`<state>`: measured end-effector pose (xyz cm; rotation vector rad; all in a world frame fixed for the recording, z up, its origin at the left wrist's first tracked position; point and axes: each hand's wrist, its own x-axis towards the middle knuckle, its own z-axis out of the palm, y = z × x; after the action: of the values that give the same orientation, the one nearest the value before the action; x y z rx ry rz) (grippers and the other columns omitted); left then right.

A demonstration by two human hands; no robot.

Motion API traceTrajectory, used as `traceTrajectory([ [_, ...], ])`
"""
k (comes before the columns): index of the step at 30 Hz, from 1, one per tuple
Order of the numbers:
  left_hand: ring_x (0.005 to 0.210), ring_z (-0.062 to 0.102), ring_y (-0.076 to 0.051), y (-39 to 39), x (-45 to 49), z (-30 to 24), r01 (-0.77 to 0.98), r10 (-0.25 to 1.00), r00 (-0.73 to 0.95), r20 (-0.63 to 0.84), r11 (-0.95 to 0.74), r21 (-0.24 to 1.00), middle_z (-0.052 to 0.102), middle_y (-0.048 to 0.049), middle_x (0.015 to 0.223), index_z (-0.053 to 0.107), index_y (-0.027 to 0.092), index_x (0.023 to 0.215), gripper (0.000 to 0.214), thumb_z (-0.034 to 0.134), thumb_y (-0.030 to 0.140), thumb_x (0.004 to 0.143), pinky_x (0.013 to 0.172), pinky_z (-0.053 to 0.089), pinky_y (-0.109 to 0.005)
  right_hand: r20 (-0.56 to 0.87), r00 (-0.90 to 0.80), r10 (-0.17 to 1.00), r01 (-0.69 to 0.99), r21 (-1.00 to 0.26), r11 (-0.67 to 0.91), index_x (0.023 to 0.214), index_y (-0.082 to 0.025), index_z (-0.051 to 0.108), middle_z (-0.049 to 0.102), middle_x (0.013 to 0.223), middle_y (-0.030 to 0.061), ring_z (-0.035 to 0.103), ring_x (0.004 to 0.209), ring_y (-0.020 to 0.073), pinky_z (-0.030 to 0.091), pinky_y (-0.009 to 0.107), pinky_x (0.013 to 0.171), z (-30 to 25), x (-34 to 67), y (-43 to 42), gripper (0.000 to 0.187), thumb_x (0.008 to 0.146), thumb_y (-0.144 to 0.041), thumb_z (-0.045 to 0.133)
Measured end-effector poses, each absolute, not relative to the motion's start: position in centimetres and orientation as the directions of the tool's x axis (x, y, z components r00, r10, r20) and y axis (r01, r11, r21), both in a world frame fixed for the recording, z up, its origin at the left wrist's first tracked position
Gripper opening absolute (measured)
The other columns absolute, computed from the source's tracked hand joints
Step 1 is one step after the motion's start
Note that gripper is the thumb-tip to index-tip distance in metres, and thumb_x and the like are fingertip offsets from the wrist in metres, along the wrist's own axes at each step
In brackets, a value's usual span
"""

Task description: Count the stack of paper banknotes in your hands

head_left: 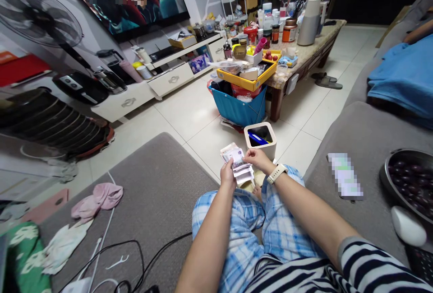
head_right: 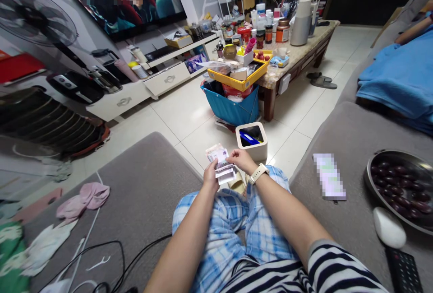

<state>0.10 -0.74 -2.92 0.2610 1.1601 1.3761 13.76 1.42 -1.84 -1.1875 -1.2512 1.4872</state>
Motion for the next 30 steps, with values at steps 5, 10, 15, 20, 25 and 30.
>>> traceTrajectory([
  [5, 0.072, 0.066, -0.021, -1.0, 0.1, -2.7, -0.605, 0.865, -0.215, -0.453, 0.246, 0.757, 0.069, -0.0079, 0.076, 0.065, 0.01, 0.09, 0.026, 0.068, 0.017, 0.065, 0.077, 0.05, -0.036, -0.098, -0.115, 0.989, 0.037, -0.995, -0.094, 0.07, -0.018, 0.052, 0.052, 0.062, -0.0039, 0.047, 0.058, 0.0111, 0.036, 0.024, 0.057, -2.3, 13.9, 1.5, 0.035, 0.057, -0.042, 0.074],
  [10, 0.074, 0.067, -0.022, -1.1, 0.1, -2.8, -0.604, 0.867, -0.195, -0.458, 0.262, 0.753, 0.07, -0.0089, 0.079, 0.065, 0.01, 0.091, 0.028, 0.069, 0.016, 0.064, 0.078, 0.05, -0.037, -0.111, -0.138, 0.984, 0.067, -0.992, -0.103, 0.068, -0.017, 0.053, 0.055, 0.065, -0.0009, 0.049, 0.062, 0.013, 0.038, 0.026, 0.06, -2.3, 13.9, 1.6, 0.032, 0.062, -0.044, 0.068],
  [15, 0.072, 0.067, -0.022, -1.1, 0.2, -3.0, -0.611, 0.874, -0.148, -0.462, 0.287, 0.738, 0.07, -0.0093, 0.08, 0.064, 0.01, 0.094, 0.029, 0.069, 0.019, 0.066, 0.078, 0.05, -0.037, -0.079, -0.156, 0.985, 0.106, -0.992, -0.063, 0.063, -0.017, 0.052, 0.052, 0.061, -0.0019, 0.047, 0.061, 0.0128, 0.036, 0.025, 0.059, -2.6, 13.9, 1.8, 0.026, 0.065, -0.039, 0.065],
  [20, 0.075, 0.067, -0.023, -0.7, 0.3, -3.3, -0.666, 0.854, -0.13, -0.504, 0.301, 0.683, 0.07, -0.0108, 0.084, 0.064, 0.009, 0.095, 0.025, 0.061, 0.025, 0.075, 0.079, 0.05, -0.039, -0.06, -0.164, 0.985, 0.086, -0.995, -0.046, 0.065, -0.017, 0.054, 0.054, 0.063, -0.0016, 0.048, 0.062, 0.013, 0.037, 0.025, 0.06, -2.6, 13.9, 1.9, 0.021, 0.067, -0.035, 0.063],
  [25, 0.078, 0.067, -0.023, -0.2, 0.2, -3.8, -0.691, 0.838, -0.19, -0.512, 0.257, 0.676, 0.07, -0.0109, 0.084, 0.065, 0.009, 0.095, 0.025, 0.057, 0.025, 0.078, 0.082, 0.049, -0.038, -0.076, -0.222, 0.972, -0.007, -0.997, -0.08, 0.069, -0.017, 0.056, 0.057, 0.066, -0.0009, 0.051, 0.064, 0.0136, 0.039, 0.026, 0.063, -2.3, 13.7, 1.8, 0.022, 0.065, -0.037, 0.064],
  [30, 0.082, 0.067, -0.023, -0.3, 0.0, -3.9, -0.679, 0.839, -0.205, -0.504, 0.249, 0.69, 0.07, -0.0103, 0.087, 0.066, 0.011, 0.096, 0.026, 0.058, 0.027, 0.077, 0.082, 0.049, -0.037, -0.124, -0.249, 0.96, -0.088, -0.985, -0.15, 0.065, -0.017, 0.056, 0.054, 0.062, -0.0021, 0.046, 0.058, 0.0113, 0.036, 0.025, 0.058, -1.9, 13.6, 1.6, 0.027, 0.064, -0.042, 0.065],
])
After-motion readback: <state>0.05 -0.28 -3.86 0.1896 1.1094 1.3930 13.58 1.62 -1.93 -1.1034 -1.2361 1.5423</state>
